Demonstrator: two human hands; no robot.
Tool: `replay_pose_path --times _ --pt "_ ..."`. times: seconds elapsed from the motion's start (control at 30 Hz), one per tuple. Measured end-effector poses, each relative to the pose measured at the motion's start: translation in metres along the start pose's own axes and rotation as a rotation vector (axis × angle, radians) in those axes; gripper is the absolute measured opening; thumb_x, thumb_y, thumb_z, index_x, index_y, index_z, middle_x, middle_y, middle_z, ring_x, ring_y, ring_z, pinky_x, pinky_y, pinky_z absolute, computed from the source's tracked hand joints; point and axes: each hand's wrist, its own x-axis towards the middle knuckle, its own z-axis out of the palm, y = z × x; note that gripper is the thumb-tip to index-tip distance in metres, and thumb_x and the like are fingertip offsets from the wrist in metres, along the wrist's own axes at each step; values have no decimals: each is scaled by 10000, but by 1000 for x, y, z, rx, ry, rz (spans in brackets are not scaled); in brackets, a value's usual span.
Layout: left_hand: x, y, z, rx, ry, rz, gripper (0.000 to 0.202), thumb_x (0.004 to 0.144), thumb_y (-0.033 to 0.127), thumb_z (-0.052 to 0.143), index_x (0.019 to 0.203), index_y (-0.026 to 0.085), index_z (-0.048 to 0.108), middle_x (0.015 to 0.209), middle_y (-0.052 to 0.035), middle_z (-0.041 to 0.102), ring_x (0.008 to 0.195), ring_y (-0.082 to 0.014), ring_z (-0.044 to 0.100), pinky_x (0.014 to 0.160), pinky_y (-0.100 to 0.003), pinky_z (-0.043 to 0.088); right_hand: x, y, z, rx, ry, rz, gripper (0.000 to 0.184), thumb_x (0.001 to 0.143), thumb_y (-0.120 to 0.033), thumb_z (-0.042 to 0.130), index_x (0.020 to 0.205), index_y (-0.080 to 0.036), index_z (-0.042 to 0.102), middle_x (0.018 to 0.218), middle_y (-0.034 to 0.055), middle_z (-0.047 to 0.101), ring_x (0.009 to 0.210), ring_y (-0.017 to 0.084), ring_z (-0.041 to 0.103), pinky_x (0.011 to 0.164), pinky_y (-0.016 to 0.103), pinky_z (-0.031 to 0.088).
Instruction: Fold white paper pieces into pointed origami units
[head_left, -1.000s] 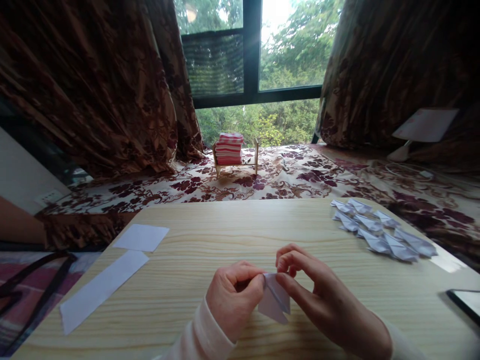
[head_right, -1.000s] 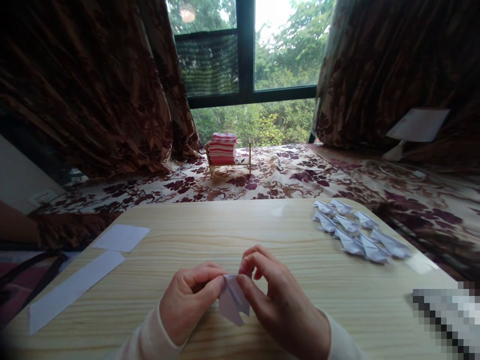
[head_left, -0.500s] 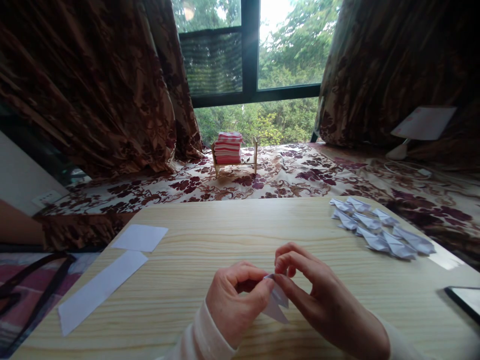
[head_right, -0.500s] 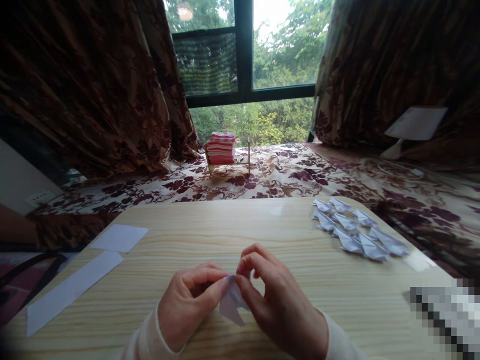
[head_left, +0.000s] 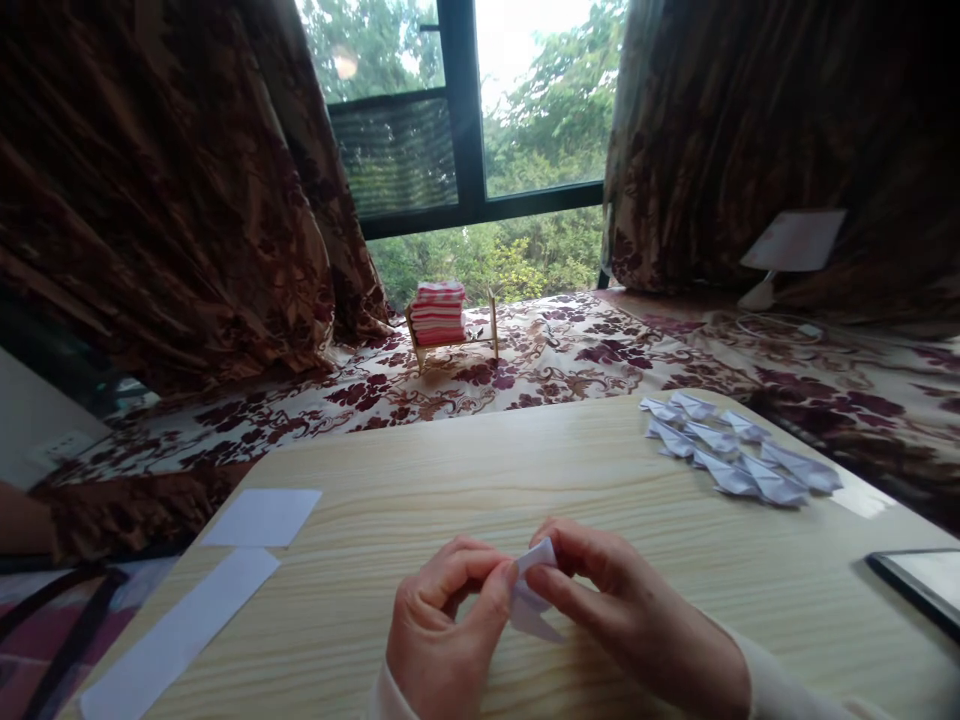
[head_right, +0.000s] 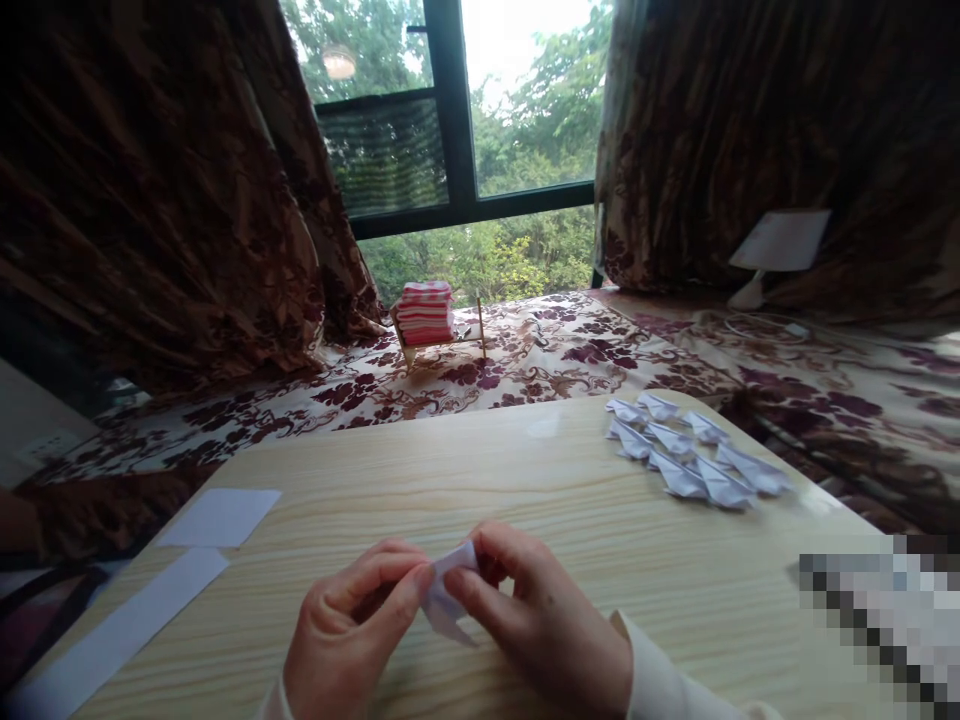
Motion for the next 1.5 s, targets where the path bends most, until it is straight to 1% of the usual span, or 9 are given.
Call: replay_pose_path --times 0.17,0.4,0.6,0.73,0.97,1.07,1.23,1.33,1.5 --pt "4 -2 -2 -62 31 -54 108 712 248 650 664 176 716 639 -16 620 623 -135 569 561 -182 458 0 -1 -1 138 -16 9 318 840 -418 469 668 -152 501 613 -22 421 583 105 396 533 224 341" --pt "5 3 9 -104 207 -87 60 644 220 682 598 194 711 603 3 613 609 -132 546 555 -183 438 5 4 -9 196 -16 6 348 867 -434 428 658 -164 490 594 -27 433 560 97 407 522 213 351" --pt "1 4 11 -62 138 -73 78 674 232 668 632 183 712 622 -9 612 625 -139 549 577 -190 435 4 -2 -11 207 25 19 265 827 -414 504 764 -158 526 644 -18 491 588 100 439 530 209 358" --pt "0 2 10 -55 76 -84 119 697 251 658 610 174 683 627 -8 591 621 -128 534 573 -183 416 3 -4 -8 180 64 -31 244 817 -374 519 707 -156 509 606 -27 463 559 92 405 511 209 335" --pt "-1 5 12 -30 72 -64 184 715 265 633 562 165 635 595 -2 546 583 -120 496 546 -192 395 3 -2 -10 131 125 -21 419 869 -477 393 572 -182 401 550 -40 369 512 88 354 470 216 296" --pt "0 5 11 -5 140 -78 185 705 272 637 555 165 642 572 3 542 561 -117 482 537 -199 392 3 -4 -11 149 71 13 455 888 -507 326 582 -181 409 563 -27 409 539 100 398 514 223 338" --pt "4 0 8 -101 221 -188 209 660 352 679 609 149 674 492 17 528 494 -109 472 496 -210 393 3 -5 -13 78 -33 27 349 830 -460 469 656 -159 499 624 -5 487 596 117 437 537 227 351" --pt "5 -2 9 -161 184 -277 272 630 403 702 631 132 675 458 17 530 460 -102 466 487 -213 393 4 -1 -13 53 0 7 355 854 -443 431 647 -161 489 599 -14 463 567 103 409 512 215 333" --pt "3 -2 11 -102 102 -263 316 645 445 690 604 133 667 412 35 481 431 -78 418 446 -189 341 5 1 -16 75 -36 32 386 835 -495 449 650 -161 502 583 -26 439 550 98 388 498 213 312"
